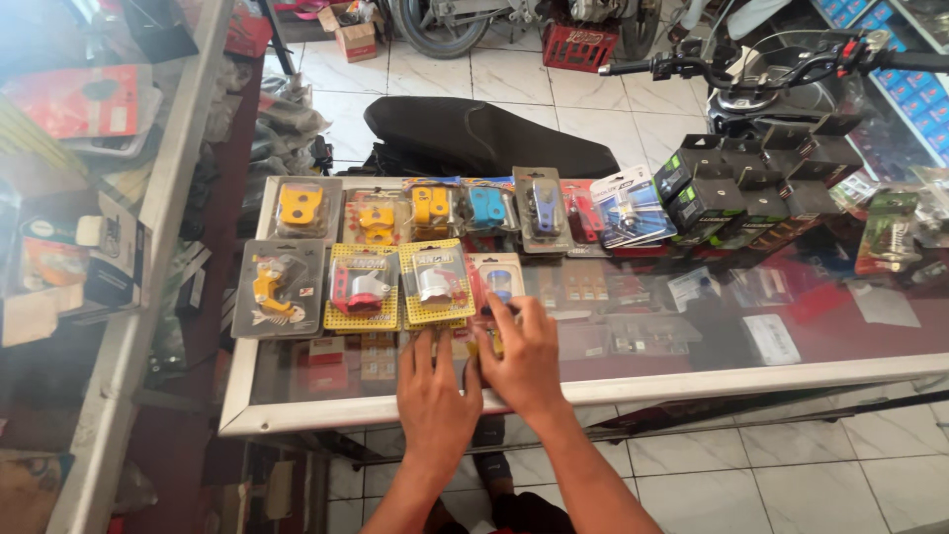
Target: The person picks up several packaged motorcycle parts from a display shelf and places them onto a glass display counter.
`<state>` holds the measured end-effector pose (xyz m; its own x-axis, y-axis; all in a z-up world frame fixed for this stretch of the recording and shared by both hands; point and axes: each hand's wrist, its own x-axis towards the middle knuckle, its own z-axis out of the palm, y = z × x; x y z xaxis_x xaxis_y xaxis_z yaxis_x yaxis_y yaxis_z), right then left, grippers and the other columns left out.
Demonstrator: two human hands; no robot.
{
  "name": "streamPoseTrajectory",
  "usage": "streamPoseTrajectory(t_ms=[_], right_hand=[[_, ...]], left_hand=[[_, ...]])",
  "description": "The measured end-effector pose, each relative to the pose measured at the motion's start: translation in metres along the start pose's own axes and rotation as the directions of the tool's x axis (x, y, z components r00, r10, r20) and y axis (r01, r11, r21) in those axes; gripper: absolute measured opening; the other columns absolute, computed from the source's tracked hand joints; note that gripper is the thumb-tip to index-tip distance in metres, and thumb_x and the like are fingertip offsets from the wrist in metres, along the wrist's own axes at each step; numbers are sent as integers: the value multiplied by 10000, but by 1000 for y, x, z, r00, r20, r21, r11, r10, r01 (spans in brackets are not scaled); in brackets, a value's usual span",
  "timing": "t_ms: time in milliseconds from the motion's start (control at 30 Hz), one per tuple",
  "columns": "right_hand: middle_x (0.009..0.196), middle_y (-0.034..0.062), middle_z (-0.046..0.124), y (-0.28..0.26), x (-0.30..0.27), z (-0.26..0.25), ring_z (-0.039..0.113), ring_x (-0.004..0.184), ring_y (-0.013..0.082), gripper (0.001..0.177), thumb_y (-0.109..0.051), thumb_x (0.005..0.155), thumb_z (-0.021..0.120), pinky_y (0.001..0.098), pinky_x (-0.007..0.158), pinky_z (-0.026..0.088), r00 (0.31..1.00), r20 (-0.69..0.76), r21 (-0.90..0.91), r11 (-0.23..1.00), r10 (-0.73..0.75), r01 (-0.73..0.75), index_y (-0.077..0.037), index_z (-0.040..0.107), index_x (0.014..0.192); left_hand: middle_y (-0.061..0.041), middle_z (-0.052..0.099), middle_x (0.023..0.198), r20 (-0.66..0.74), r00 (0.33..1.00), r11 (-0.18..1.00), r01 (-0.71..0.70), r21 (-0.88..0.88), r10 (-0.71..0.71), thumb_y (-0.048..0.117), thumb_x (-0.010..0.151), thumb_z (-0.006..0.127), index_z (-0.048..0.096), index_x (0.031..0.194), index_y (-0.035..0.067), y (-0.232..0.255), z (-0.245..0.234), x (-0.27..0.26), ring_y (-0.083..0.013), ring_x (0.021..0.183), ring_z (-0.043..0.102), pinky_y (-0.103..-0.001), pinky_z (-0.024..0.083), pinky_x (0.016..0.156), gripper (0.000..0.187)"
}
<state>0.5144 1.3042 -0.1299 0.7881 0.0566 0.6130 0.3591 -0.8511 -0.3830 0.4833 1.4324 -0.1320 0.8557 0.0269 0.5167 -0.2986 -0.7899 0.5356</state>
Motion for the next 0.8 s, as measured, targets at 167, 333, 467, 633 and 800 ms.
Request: streamPoseTrajectory(t_ms=[167, 333, 467, 633, 800], right_hand=[[1077, 99, 569, 2, 0, -4, 581, 1011, 283, 454, -179, 856, 756, 436, 818, 422, 999, 29, 17, 999, -40, 39, -79, 687, 1293], [1086, 105, 564, -2, -2, -4, 572, 973, 281, 451, -176, 850, 762, 433, 804, 417, 997, 51, 6, 999, -53, 53, -95, 687, 1288], [1085, 95, 561, -2, -4, -5, 564, 963, 276, 449, -176, 860, 763, 425, 829, 423, 997, 38, 27, 998, -62, 61, -94, 685, 1294], [1077, 79, 565, -2, -4, -6, 572, 945, 250, 441, -181, 871, 765, 420, 826, 421, 996, 51, 30, 997, -78, 77, -99, 685, 1298], [1076, 82, 562, -1, -3, -7, 577, 940, 248, 463, -178, 864, 766, 419, 818, 419, 995, 49, 24, 996, -85, 84, -89, 681, 1310]], left_hand=[[-241, 601, 1274, 5, 1000, 1000, -24, 12, 24, 164, 805, 756, 633, 1236, -65, -2, 2, -1, -428, 1203, 543, -490, 449, 1030, 504], [-233, 606, 1308, -5, 998, 998, -61, 11, 61, 152, 803, 749, 630, 1245, -74, -4, 2, -1, -431, 1230, 536, -492, 441, 1053, 510], [-228, 612, 1306, 6, 998, 998, -60, 8, 60, 143, 809, 750, 634, 1240, -70, -4, 2, -2, -431, 1229, 536, -489, 443, 1049, 494], [-234, 615, 1286, 17, 998, 998, -60, 25, 60, 133, 791, 753, 640, 1222, -70, -6, 4, -3, -430, 1218, 537, -489, 447, 1040, 490], [-236, 617, 1265, 10, 998, 998, -58, 30, 58, 140, 797, 759, 641, 1210, -72, -5, 5, -3, -430, 1219, 542, -491, 448, 1041, 479]])
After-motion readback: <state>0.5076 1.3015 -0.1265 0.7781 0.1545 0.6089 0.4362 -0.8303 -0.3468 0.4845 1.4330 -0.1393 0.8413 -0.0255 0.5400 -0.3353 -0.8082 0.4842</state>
